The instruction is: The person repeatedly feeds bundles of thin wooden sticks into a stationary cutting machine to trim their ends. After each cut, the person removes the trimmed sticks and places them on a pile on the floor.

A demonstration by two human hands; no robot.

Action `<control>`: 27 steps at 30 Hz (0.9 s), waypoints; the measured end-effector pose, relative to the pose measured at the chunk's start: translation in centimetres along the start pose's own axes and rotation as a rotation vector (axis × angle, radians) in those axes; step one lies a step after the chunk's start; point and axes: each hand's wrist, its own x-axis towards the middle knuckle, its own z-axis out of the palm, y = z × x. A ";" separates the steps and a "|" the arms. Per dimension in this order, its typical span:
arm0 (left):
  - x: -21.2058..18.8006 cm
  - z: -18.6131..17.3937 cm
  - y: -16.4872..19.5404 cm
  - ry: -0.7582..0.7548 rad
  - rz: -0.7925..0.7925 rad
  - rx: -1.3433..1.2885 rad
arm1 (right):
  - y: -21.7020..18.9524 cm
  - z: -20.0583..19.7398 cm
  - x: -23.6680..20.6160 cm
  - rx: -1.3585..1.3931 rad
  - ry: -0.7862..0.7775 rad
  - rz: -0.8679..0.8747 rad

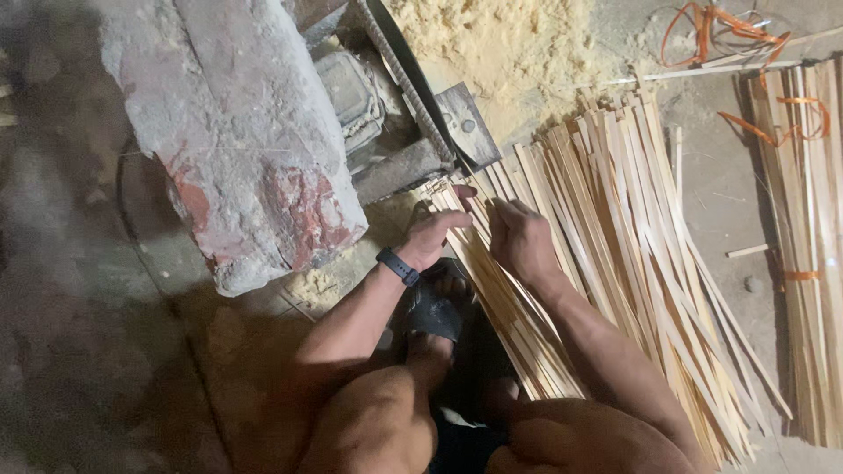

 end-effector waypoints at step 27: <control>-1.8 0.8 1.6 0.040 0.025 0.049 | -0.3 -1.2 -2.5 -0.053 0.058 0.079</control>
